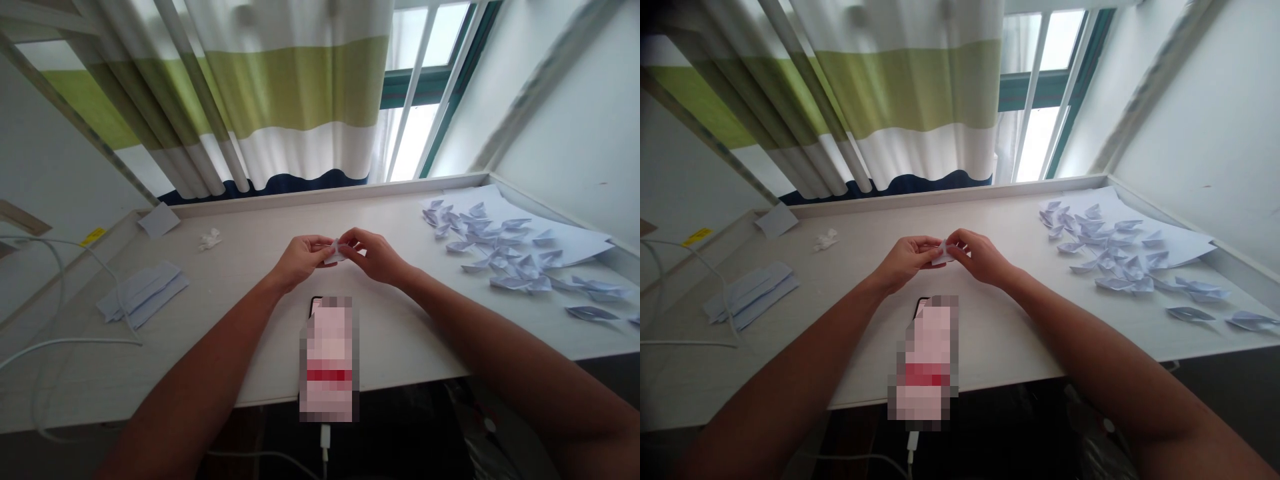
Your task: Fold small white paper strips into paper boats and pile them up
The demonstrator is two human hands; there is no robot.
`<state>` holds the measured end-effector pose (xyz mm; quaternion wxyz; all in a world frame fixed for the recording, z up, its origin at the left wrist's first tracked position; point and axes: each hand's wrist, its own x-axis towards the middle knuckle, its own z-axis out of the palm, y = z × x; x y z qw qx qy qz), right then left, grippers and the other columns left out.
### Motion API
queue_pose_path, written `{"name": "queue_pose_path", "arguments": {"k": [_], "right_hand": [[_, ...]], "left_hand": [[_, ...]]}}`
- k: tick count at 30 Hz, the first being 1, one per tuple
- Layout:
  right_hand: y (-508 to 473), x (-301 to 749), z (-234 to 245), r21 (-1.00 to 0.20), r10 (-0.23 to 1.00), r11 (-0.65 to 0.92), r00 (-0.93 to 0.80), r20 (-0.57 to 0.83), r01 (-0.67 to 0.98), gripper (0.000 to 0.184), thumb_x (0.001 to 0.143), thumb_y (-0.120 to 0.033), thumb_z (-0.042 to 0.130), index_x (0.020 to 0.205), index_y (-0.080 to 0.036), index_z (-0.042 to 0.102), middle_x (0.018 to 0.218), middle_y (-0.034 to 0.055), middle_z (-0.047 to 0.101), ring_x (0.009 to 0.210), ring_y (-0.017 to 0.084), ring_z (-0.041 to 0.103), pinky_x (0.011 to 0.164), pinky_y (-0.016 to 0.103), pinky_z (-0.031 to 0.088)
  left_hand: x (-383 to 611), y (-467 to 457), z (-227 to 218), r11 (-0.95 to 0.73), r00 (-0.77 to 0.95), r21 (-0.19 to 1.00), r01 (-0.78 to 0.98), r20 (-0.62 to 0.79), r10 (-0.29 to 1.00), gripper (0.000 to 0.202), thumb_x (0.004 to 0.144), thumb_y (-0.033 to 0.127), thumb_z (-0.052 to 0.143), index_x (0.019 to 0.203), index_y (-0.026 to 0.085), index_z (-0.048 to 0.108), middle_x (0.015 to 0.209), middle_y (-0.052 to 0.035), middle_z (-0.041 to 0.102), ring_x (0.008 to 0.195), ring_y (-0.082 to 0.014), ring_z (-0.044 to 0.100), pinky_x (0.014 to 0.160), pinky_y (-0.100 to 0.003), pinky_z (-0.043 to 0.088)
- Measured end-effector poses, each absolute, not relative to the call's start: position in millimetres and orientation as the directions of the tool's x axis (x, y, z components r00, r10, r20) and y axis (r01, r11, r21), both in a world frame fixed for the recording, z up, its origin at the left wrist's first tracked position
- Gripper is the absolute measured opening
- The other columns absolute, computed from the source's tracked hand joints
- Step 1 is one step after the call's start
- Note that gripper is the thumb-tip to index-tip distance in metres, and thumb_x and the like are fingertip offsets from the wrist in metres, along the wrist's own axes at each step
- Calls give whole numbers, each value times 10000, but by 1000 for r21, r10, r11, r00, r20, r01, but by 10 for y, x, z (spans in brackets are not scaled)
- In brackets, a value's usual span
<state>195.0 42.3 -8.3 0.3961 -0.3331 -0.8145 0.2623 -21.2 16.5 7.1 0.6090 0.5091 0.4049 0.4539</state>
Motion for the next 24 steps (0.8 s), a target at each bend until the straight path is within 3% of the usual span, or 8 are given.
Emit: {"name": "queue_pose_path", "arguments": {"k": [3, 6, 11, 15, 24], "right_hand": [[443, 1945, -102, -824, 836, 500, -397, 380, 265, 351, 947, -496, 760, 1120, -194, 706, 895, 54, 762, 752, 202, 711, 729, 385, 602], [460, 1946, -111, -901, 864, 386, -420, 278, 198, 443, 877, -581, 832, 1026, -170, 755, 809, 53, 769, 699, 195, 717, 693, 359, 587], [441, 1932, -82, -938, 879, 322, -409, 245, 131, 462, 810, -607, 900, 899, -169, 787, 785, 57, 790, 693, 183, 727, 676, 324, 572], [421, 1927, -60, -951, 884, 289, -413, 219, 114, 498, 779, -640, 916, 875, -167, 793, 763, 57, 788, 679, 181, 729, 650, 314, 572], [368, 1897, -16, -973, 908, 226, -373, 190, 56, 598, 744, -750, 888, 786, -166, 764, 678, 55, 771, 626, 167, 719, 609, 300, 580]], "left_hand": [[-195, 184, 63, 51, 211, 988, -145, -20, 977, 372, 789, 291, 976, 1045, 106, 780, 833, -59, 815, 868, -206, 796, 948, -457, 659], [-198, 204, 61, 25, 191, 992, -127, 0, 982, 357, 824, 294, 944, 1078, 109, 774, 858, -65, 827, 851, -199, 795, 937, -443, 658], [-215, 189, 57, -70, 237, 997, -10, 70, 969, 492, 751, 420, 986, 1095, 126, 794, 954, -115, 850, 871, -228, 804, 873, -405, 640], [-204, 143, 87, -131, 270, 990, 61, 110, 957, 471, 753, 515, 968, 1013, 145, 835, 958, -123, 850, 869, -238, 807, 810, -357, 617], [-228, 146, 109, -50, 326, 998, 32, 37, 945, 574, 704, 619, 977, 977, 135, 831, 907, -125, 844, 870, -252, 824, 788, -339, 613]]}}
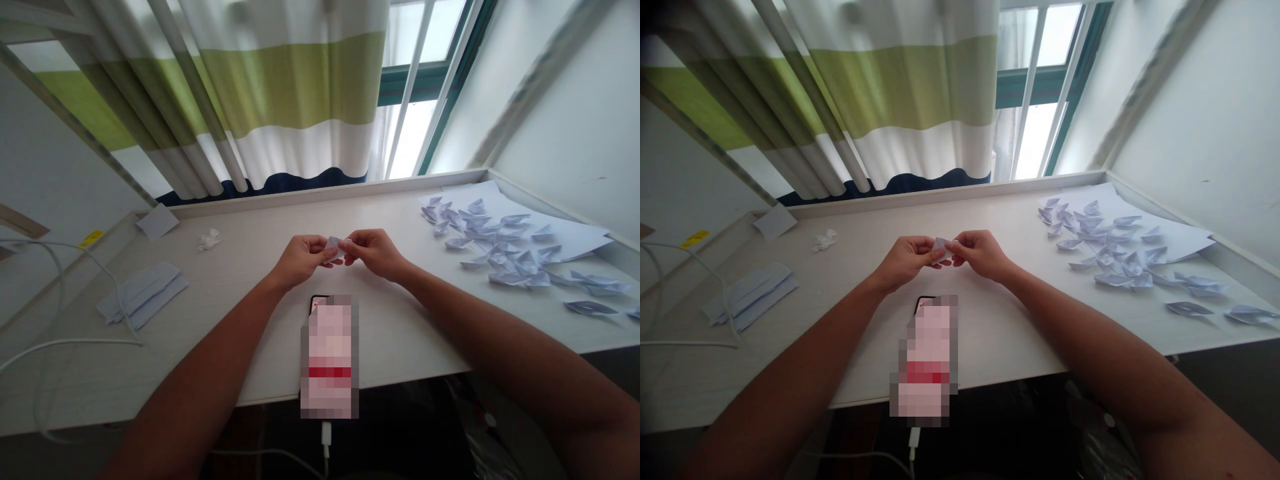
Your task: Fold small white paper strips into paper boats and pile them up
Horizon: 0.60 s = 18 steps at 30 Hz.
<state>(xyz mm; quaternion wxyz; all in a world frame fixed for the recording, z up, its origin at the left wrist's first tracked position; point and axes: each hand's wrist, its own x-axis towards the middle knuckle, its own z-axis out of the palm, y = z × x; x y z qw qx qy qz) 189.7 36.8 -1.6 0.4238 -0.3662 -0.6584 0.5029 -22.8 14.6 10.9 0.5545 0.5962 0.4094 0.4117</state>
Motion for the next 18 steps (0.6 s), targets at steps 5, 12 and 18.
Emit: {"name": "queue_pose_path", "arguments": {"k": [5, 12, 18], "right_hand": [[374, 1869, -36, -991, 933, 132, -332, 134, -28, 617, 697, -745, 927, 786, -160, 755, 683, 58, 772, 611, 162, 729, 607, 302, 627], [439, 1892, -102, -989, 932, 118, -332, 142, -93, 604, 673, -691, 969, 852, -176, 711, 679, 39, 760, 563, 148, 707, 544, 284, 616], [414, 1872, -92, -989, 917, 150, -374, 141, -5, 535, 725, -634, 960, 837, -184, 692, 618, 18, 734, 534, 137, 686, 514, 257, 563]], "left_hand": [[-244, 149, 119, 6, 369, 1000, -11, -2, 929, 533, 737, 553, 985, 1013, 128, 821, 938, -118, 840, 902, -252, 825, 870, -379, 640], [-264, 176, 103, 47, 437, 998, 30, -55, 898, 493, 799, 552, 945, 1017, 141, 783, 983, -115, 830, 881, -241, 823, 846, -380, 640], [-246, 176, 38, -60, 381, 991, 115, 12, 925, 508, 779, 601, 928, 920, 141, 766, 886, -108, 823, 838, -218, 781, 705, -302, 566]]}}
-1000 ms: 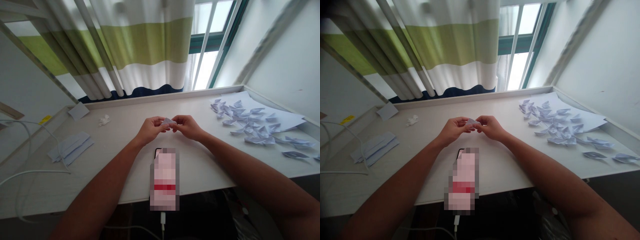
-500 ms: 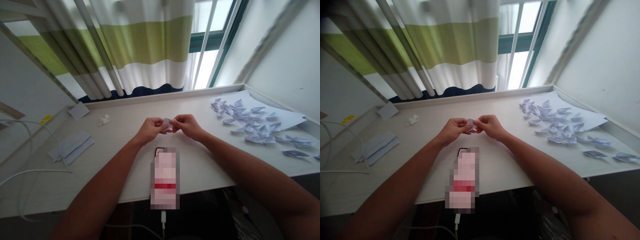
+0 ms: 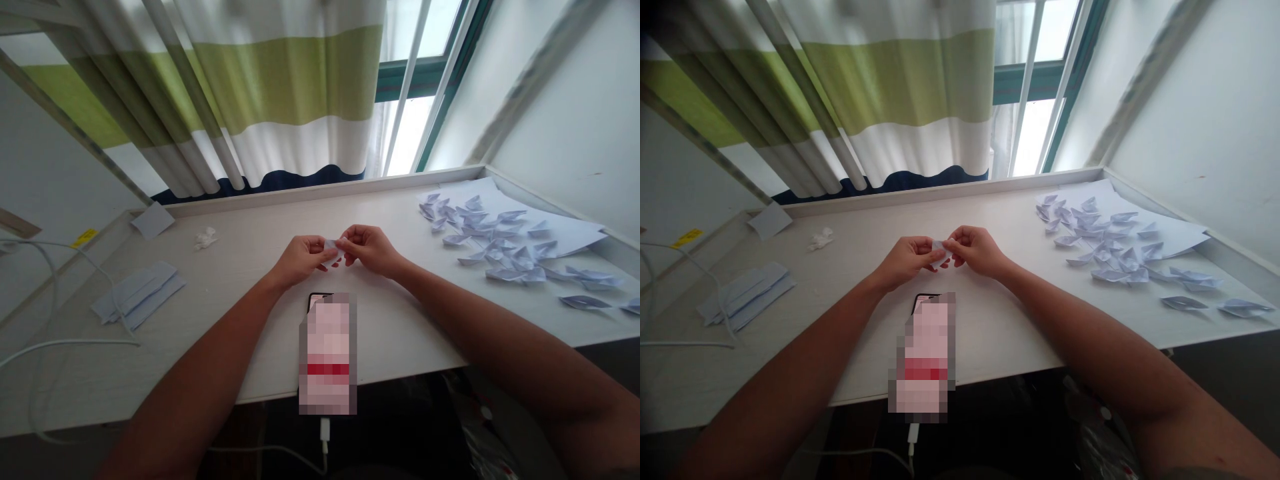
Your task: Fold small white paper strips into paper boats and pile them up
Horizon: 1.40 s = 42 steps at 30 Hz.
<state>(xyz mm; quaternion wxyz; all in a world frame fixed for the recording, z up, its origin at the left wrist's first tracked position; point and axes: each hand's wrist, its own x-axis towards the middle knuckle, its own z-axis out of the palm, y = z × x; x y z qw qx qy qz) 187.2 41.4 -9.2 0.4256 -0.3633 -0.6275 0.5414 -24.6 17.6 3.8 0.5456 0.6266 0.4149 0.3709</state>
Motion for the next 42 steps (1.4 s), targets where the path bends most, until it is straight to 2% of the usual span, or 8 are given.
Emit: {"name": "queue_pose_path", "arguments": {"k": [5, 15, 23, 30, 34, 37, 39, 42], "right_hand": [[379, 1870, -63, -992, 888, 126, -447, 110, 6, 541, 725, -650, 950, 842, -167, 734, 671, 46, 768, 623, 169, 738, 575, 279, 594], [378, 1894, -3, -963, 875, 239, -458, 157, 128, 539, 781, -672, 899, 734, -171, 703, 596, 23, 716, 535, 136, 654, 545, 265, 491], [430, 1968, -55, -950, 864, 293, -455, 216, 106, 536, 839, -684, 844, 807, -158, 748, 528, -2, 666, 456, 109, 557, 498, 264, 418], [429, 2041, -3, -958, 902, 270, -373, 219, 92, 602, 866, -765, 780, 913, -166, 752, 438, -32, 602, 343, 110, 487, 416, 262, 381], [413, 2031, 32, -986, 894, 164, -427, 131, 40, 651, 887, -796, 738, 1049, -165, 730, 532, -8, 672, 383, 136, 589, 426, 259, 456], [404, 1998, 3, -992, 861, 128, -498, 103, 16, 604, 891, -761, 755, 1035, -176, 704, 696, 37, 752, 499, 156, 681, 521, 292, 563], [386, 1950, -41, -984, 857, 168, -502, 119, 53, 524, 887, -661, 805, 1059, -178, 699, 787, 51, 762, 607, 174, 716, 606, 327, 610], [315, 1833, -108, -938, 872, 292, -455, 181, 187, 513, 855, -454, 854, 1252, -188, 669, 943, 70, 761, 831, 227, 738, 768, 400, 638]], "left_hand": [[-232, 181, 27, -106, 415, 987, 122, 46, 909, 487, 798, 591, 904, 921, 141, 764, 863, -97, 825, 748, -173, 736, 713, -301, 541], [-352, 228, 83, -109, 457, 966, 236, -11, 889, 384, 840, 513, 877, 823, 153, 745, 849, -110, 827, 858, -234, 799, 735, -321, 566], [-336, 239, 47, -184, 447, 953, 243, 58, 893, 400, 903, 553, 789, 955, 157, 798, 937, -110, 834, 846, -205, 765, 703, -298, 561], [-334, 250, 27, -214, 375, 937, 274, 101, 921, 366, 961, 527, 720, 1016, 167, 757, 805, -76, 793, 669, -174, 708, 555, -263, 458], [-309, 268, 17, -368, 260, 864, 343, 289, 921, 346, 963, 528, 700, 915, 193, 773, 848, -57, 782, 744, -181, 668, 602, -277, 482], [-298, 266, 32, -449, 192, 781, 435, 407, 893, 318, 945, 512, 722, 886, 209, 796, 863, -49, 770, 787, -190, 652, 633, -286, 467], [-308, 259, 46, -418, 158, 751, 511, 396, 905, 282, 954, 481, 718, 921, 219, 818, 767, -27, 738, 704, -180, 621, 622, -297, 435], [-342, 258, 48, -285, 78, 749, 598, 300, 951, 253, 980, 437, 685, 981, 230, 830, 616, 4, 681, 568, -176, 581, 594, -317, 404]]}}
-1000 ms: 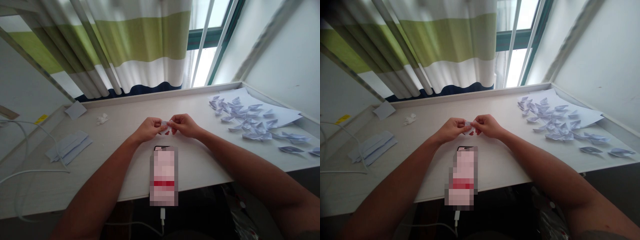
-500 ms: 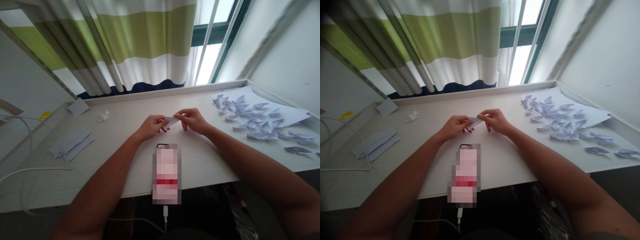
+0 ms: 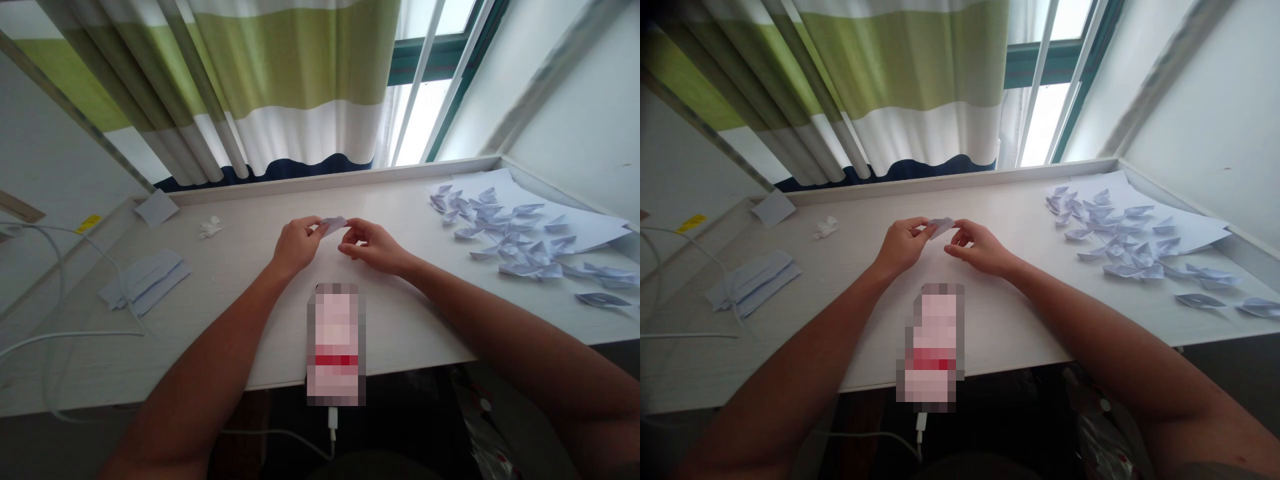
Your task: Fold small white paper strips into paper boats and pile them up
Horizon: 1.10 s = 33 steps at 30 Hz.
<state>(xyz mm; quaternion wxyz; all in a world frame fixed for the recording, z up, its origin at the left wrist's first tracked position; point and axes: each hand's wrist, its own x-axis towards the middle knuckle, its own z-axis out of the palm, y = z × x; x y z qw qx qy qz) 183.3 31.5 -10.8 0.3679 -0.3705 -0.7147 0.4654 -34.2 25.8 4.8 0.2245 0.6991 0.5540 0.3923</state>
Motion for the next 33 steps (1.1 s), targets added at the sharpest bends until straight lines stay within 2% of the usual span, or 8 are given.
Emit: {"name": "queue_pose_path", "arguments": {"k": [2, 5, 7, 11, 13, 19, 26, 33], "right_hand": [[242, 1746, -138, -896, 861, 346, -474, 185, 280, 645, 839, -404, 846, 1402, -203, 605, 1101, 103, 751, 1000, 274, 729, 879, 465, 633], [136, 1649, -153, -839, 829, 383, -544, 128, 387, 884, 801, -407, 865, 1572, -203, 483, 1287, 153, 693, 1170, 328, 689, 1002, 536, 594], [90, 1621, -146, -789, 807, 428, -580, 115, 440, 1033, 767, -417, 891, 1650, -197, 402, 1355, 171, 655, 1261, 359, 646, 1090, 572, 541], [54, 1615, -112, -690, 764, 511, -639, 91, 512, 1197, 748, -507, 907, 1731, -214, 289, 1432, 183, 611, 1359, 417, 564, 1188, 657, 425], [51, 1616, -95, -671, 764, 514, -640, 77, 534, 1210, 748, -532, 901, 1739, -225, 278, 1446, 184, 603, 1368, 428, 548, 1202, 673, 400], [66, 1638, -86, -718, 764, 486, -641, 72, 499, 1200, 747, -494, 900, 1729, -180, 286, 1418, 182, 604, 1344, 405, 564, 1182, 617, 451], [58, 1639, -80, -705, 753, 509, -652, 87, 494, 1138, 751, -510, 897, 1696, -205, 339, 1410, 186, 599, 1334, 419, 565, 1174, 652, 445], [64, 1629, -110, -654, 730, 561, -676, 102, 507, 1113, 757, -568, 894, 1681, -250, 360, 1420, 175, 591, 1333, 441, 548, 1174, 706, 412]], "left_hand": [[-364, 272, 31, -236, 45, 770, 593, 261, 964, 247, 992, 412, 655, 1008, 228, 818, 609, 0, 699, 550, -188, 613, 606, -324, 440], [-380, 310, -6, -267, 32, 801, 536, 296, 955, 181, 980, 299, 617, 989, 217, 778, 770, -38, 791, 656, -204, 705, 694, -325, 530], [-381, 333, -23, -285, -1, 802, 524, 335, 942, 168, 943, 205, 595, 979, 208, 759, 891, -64, 817, 784, -217, 751, 770, -331, 564], [-378, 343, -20, -249, -79, 783, 570, 355, 932, 249, 889, 131, 566, 1020, 205, 765, 925, -69, 804, 914, -242, 769, 878, -361, 576], [-374, 335, -8, -234, -97, 779, 582, 352, 931, 273, 876, 123, 561, 1032, 208, 769, 968, -74, 808, 949, -250, 768, 914, -374, 577], [-334, 291, 39, -287, -76, 798, 530, 382, 921, 275, 877, 153, 567, 1061, 190, 768, 1101, -90, 820, 1052, -257, 769, 962, -378, 590], [-291, 216, 100, -245, -60, 793, 557, 333, 941, 243, 880, 214, 607, 1046, 211, 784, 1097, -68, 834, 1102, -276, 767, 991, -408, 583], [-297, 215, 90, -253, -46, 785, 565, 336, 941, 257, 880, 231, 603, 1063, 202, 782, 1070, -68, 832, 1047, -276, 766, 919, -400, 583]]}}
